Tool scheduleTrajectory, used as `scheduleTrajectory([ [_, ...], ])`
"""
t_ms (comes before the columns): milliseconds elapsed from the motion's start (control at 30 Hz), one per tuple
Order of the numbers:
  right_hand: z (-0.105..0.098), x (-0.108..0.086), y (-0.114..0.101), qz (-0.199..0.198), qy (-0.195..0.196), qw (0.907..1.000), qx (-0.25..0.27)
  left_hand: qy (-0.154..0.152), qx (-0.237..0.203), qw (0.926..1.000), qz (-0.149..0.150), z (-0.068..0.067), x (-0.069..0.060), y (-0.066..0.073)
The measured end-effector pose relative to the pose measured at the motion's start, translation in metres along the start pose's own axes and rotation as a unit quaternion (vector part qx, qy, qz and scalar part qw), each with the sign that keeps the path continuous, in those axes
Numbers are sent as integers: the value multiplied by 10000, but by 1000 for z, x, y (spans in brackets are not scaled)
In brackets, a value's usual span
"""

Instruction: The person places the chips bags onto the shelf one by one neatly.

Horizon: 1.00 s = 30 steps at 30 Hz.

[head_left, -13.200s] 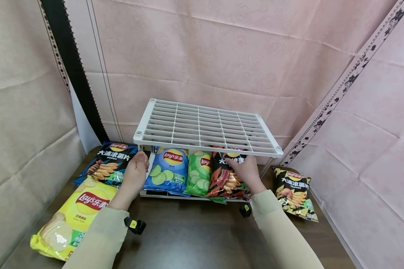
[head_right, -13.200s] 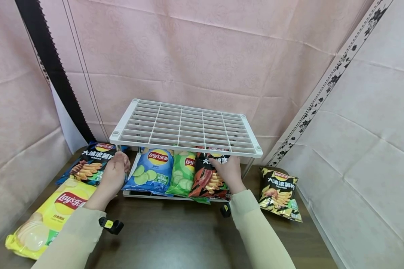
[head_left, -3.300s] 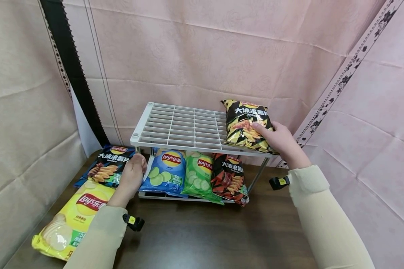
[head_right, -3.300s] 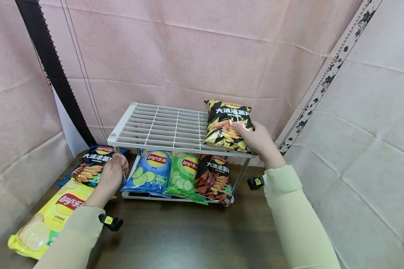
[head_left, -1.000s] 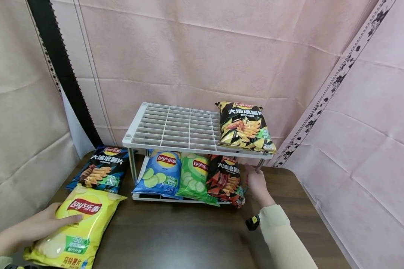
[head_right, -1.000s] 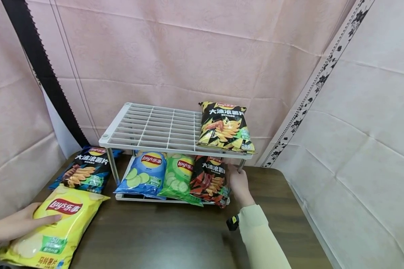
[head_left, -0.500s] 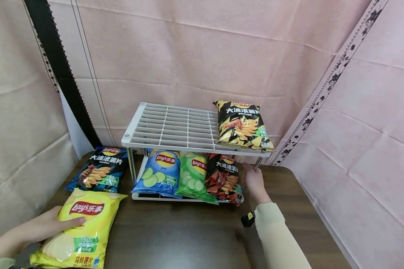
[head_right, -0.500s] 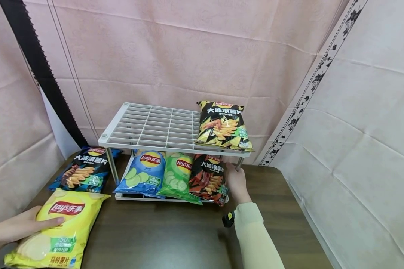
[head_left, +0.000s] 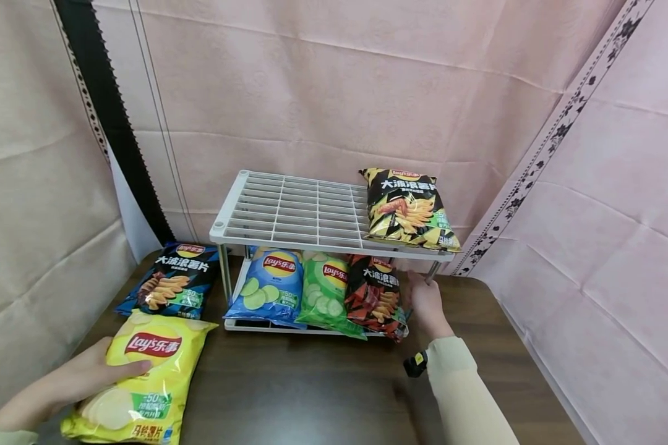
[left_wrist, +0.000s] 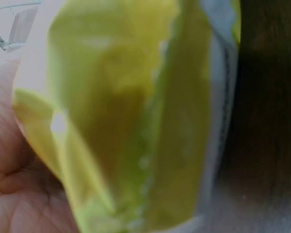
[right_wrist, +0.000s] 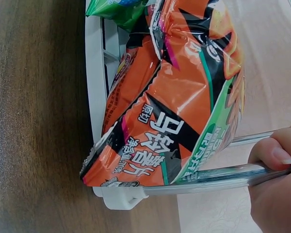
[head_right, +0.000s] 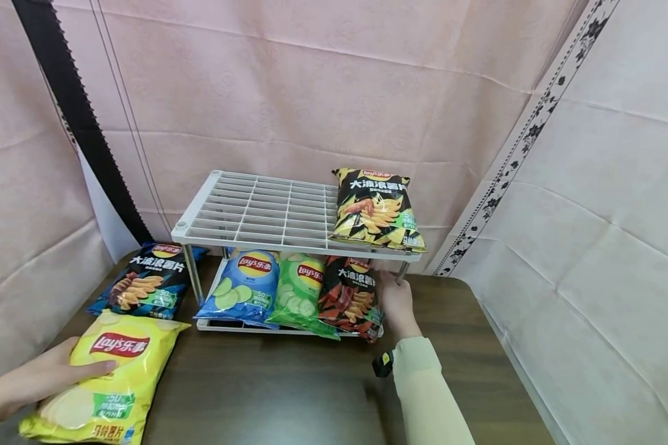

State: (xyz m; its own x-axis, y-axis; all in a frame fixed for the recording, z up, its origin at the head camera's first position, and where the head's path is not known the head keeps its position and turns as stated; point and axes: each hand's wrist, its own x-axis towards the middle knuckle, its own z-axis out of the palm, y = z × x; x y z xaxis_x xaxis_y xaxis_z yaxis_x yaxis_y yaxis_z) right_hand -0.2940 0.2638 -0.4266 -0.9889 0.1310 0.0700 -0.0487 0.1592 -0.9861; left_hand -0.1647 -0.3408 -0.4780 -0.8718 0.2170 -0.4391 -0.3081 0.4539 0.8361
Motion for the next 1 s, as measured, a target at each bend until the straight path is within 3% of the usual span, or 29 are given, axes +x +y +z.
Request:
scheduleTrajectory([
  [200, -1, 1, -1, -29, -77, 9999, 61, 510, 182, 9984, -139, 7, -1, 4],
  [467, -1, 1, 0, 90, -3, 9999, -86, 515, 215, 9981, -261, 6, -1, 5],
  [633, -1, 0, -3, 90, 27, 9999, -118, 256, 238, 9988, -340, 3, -4, 7],
  [767, -1, 1, -3, 108, -6, 9999, -82, -50, -23, 9995, -296, 1, -6, 7],
  [867, -1, 1, -2, 103, -27, 9999, -79, -487, -402, 9980, -94, -2, -9, 9],
  [1000, -2, 1, -1, 85, -40, 9999, -129, -1042, -867, 9906, 175, -4, -13, 18],
])
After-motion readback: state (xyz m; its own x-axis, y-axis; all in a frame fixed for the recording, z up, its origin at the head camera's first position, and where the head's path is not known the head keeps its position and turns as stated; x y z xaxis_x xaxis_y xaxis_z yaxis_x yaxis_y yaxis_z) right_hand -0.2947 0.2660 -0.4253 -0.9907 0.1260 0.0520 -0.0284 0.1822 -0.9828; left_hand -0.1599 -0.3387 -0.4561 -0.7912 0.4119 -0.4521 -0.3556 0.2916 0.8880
